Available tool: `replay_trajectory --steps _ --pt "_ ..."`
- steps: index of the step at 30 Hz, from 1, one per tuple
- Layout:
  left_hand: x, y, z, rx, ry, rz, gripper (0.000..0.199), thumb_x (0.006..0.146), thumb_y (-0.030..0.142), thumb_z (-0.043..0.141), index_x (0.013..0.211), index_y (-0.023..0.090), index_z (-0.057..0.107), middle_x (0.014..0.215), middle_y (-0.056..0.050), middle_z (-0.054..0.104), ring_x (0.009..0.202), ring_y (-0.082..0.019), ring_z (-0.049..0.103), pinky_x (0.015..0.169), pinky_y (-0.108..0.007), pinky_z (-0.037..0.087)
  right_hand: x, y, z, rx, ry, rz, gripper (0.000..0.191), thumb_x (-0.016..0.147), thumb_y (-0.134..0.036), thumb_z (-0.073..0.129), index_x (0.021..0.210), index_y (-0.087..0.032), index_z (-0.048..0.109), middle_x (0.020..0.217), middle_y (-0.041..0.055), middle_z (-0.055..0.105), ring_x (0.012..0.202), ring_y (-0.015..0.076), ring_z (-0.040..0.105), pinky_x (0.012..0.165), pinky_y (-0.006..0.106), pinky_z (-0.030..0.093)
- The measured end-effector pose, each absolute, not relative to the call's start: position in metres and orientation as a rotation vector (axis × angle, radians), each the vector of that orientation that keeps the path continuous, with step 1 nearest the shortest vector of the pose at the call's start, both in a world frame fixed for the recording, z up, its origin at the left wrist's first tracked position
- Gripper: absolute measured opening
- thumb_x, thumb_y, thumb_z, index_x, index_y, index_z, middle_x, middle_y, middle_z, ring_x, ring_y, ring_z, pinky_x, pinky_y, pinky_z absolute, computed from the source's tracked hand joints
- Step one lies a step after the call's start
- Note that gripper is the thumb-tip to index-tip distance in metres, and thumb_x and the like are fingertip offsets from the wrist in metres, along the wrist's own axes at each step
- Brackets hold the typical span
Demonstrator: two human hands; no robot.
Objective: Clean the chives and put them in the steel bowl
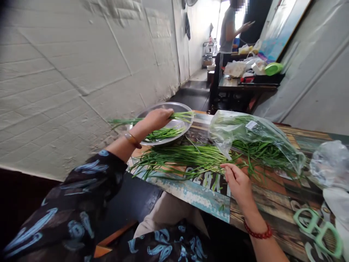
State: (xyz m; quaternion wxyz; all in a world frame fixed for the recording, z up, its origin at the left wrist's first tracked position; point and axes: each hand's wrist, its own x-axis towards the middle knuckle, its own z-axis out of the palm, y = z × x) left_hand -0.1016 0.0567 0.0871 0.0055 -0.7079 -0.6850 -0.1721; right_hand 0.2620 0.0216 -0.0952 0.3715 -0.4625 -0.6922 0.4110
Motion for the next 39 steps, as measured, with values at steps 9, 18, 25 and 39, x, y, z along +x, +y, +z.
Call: replay_trajectory --steps 9,18,25,39 --pt "-0.154 0.109 -0.005 -2.333 -2.214 0.182 0.046 0.087 0.040 0.059 0.122 0.010 0.061 0.122 -0.021 0.063 0.106 -0.031 0.063 0.089 -0.037 0.045 0.222 0.045 -0.054 -1.187 -1.888 0.956 0.035 0.094 -0.048 0.045 0.104 -0.022 0.067 0.060 -0.0015 0.052 0.052 0.0157 0.050 0.052 0.028 0.039" --pt "-0.161 0.113 -0.026 -2.450 -2.170 0.412 0.080 0.071 0.040 0.077 0.139 0.009 0.049 0.129 -0.025 0.059 0.113 -0.036 0.059 0.093 -0.039 0.044 0.160 0.084 -0.046 -1.052 -2.404 0.542 0.031 0.096 -0.040 0.047 0.107 -0.020 0.068 0.094 0.0096 0.068 0.088 0.0231 0.063 0.081 0.035 0.047" --pt "-0.162 0.102 -0.002 -2.460 -2.096 0.251 0.044 0.078 0.028 0.070 0.120 0.014 0.066 0.120 -0.017 0.067 0.109 -0.030 0.064 0.095 -0.035 0.046 0.123 0.101 -0.055 -1.267 -2.587 0.219 0.031 0.096 -0.036 0.049 0.094 -0.018 0.074 0.095 0.0126 0.068 0.088 0.0223 0.062 0.073 0.031 0.041" --pt "-0.018 0.037 -0.019 -2.847 -1.480 -0.849 0.023 0.092 0.015 0.052 0.106 0.014 0.071 0.103 -0.011 0.070 0.093 -0.020 0.066 0.086 -0.034 0.053 0.267 0.114 -0.056 -1.737 -2.188 0.016 0.027 0.091 -0.028 0.055 0.107 -0.019 0.076 0.105 0.0125 0.072 0.092 0.0225 0.066 0.077 0.029 0.045"
